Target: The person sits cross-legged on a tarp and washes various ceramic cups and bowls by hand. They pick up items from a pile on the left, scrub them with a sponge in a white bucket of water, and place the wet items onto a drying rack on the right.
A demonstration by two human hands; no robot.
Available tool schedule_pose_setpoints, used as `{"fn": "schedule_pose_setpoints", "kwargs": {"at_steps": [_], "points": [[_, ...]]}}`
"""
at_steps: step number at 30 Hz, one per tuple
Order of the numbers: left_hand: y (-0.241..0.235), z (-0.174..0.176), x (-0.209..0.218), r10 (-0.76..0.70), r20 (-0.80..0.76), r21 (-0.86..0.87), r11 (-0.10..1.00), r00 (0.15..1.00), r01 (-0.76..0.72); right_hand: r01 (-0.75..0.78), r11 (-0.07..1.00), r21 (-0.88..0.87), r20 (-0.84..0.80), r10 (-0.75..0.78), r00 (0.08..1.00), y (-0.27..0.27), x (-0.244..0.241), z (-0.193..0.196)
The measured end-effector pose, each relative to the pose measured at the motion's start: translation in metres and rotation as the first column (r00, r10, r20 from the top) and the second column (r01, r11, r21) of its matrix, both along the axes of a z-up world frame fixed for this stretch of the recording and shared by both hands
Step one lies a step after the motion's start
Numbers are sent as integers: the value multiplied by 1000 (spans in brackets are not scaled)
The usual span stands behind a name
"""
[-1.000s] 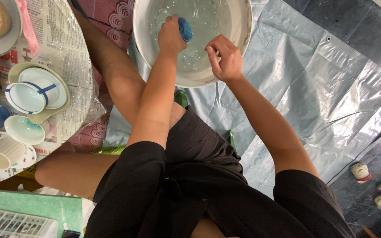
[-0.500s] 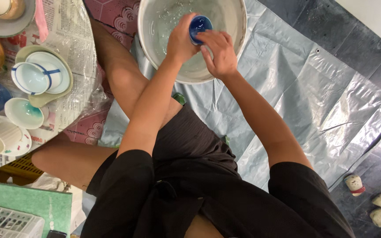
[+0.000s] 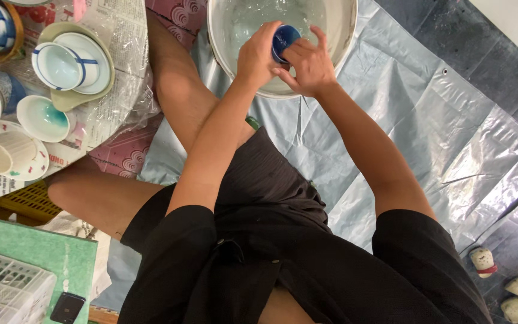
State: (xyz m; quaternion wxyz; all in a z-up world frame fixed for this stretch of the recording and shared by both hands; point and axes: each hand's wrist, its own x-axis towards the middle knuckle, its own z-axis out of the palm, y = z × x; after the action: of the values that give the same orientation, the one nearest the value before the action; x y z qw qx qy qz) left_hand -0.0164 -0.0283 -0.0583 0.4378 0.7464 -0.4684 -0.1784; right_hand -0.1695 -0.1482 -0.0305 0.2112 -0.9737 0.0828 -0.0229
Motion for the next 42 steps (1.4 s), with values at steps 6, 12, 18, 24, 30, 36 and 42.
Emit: {"fn": "schedule_pose_setpoints", "kwargs": {"at_steps": [6, 12, 18, 24, 30, 36, 42], "points": [[-2, 5, 2, -8, -13, -50, 999, 1000, 7, -103, 986, -131, 164, 124, 979, -3, 6, 0], [-4, 6, 1, 34, 9, -19, 999, 999, -34, -69, 975, 210, 25, 65, 998, -5, 7, 7], [-5, 3, 6, 73, 15, 44, 996, 997, -74, 256, 905, 340, 262, -353, 898, 6, 6, 29], [-11, -5, 0, 92, 278, 271, 947, 956, -170, 214, 896, 389, 306, -344, 888, 4, 8, 37], [-12, -31, -3, -34, 622, 427, 852, 783, -303, 243, 875, 418, 281, -379, 882, 5, 8, 40], [-29, -41, -3, -315, 578, 766, 527, 753, -368, 214, 893, 395, 287, -341, 895, 1, 9, 41], [-57, -66, 24, -223, 197, 852, 521, 955, -54, 235, 871, 432, 261, -370, 892, 0, 8, 41]]}}
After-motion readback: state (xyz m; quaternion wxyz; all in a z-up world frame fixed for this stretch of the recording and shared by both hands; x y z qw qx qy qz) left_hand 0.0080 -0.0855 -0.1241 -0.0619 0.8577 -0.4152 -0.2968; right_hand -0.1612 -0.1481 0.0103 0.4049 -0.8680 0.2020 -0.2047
